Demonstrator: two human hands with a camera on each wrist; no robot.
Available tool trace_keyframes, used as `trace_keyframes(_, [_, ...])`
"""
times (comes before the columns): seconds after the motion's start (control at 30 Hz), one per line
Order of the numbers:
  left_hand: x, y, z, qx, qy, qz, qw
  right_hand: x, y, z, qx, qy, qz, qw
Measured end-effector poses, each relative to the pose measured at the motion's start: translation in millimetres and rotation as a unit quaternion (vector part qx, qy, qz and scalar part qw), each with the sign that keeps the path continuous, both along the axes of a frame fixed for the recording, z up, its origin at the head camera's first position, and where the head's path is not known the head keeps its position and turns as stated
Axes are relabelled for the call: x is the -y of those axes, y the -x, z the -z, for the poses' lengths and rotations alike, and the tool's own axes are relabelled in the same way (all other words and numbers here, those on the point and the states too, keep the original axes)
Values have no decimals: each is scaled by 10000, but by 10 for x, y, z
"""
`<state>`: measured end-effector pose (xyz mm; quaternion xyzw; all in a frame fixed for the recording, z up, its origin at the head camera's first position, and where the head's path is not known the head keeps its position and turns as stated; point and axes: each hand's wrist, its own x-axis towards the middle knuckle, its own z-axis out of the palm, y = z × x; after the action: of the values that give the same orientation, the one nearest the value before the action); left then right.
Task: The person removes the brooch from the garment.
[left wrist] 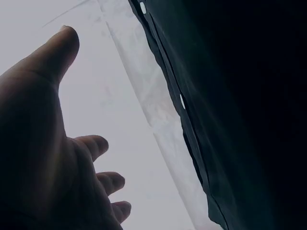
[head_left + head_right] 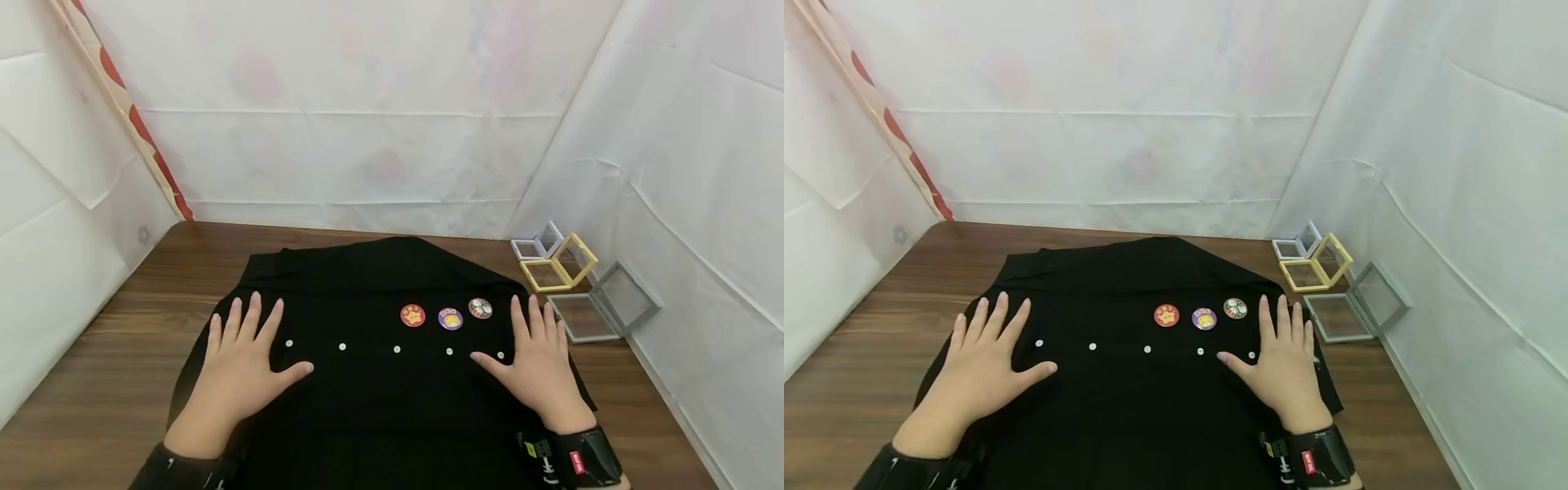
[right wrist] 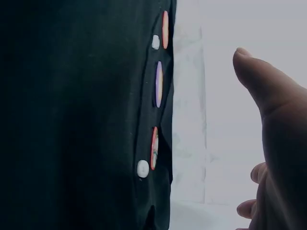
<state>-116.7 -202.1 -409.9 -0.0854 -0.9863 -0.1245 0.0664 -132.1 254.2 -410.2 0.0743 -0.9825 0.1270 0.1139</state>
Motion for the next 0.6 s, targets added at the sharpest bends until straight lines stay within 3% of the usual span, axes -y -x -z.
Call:
trace_keyframes(0.2, [-112, 57, -30, 394, -143, 276, 9987, 79, 36, 71, 425, -80, -113, 9990])
trace_keyframes(0.37, [-329, 73, -66, 783, -414, 894, 9920, 231, 24, 116, 676, 27, -507, 9964])
trace_keyframes(0.5, [-520, 129, -77, 869, -205, 1398, 9861, 392, -4, 127, 728, 66, -902, 9932])
trace_keyframes(0.6, [-632, 242, -80, 943, 49, 1633, 9821, 510, 11, 129, 766, -31, -1102, 9910])
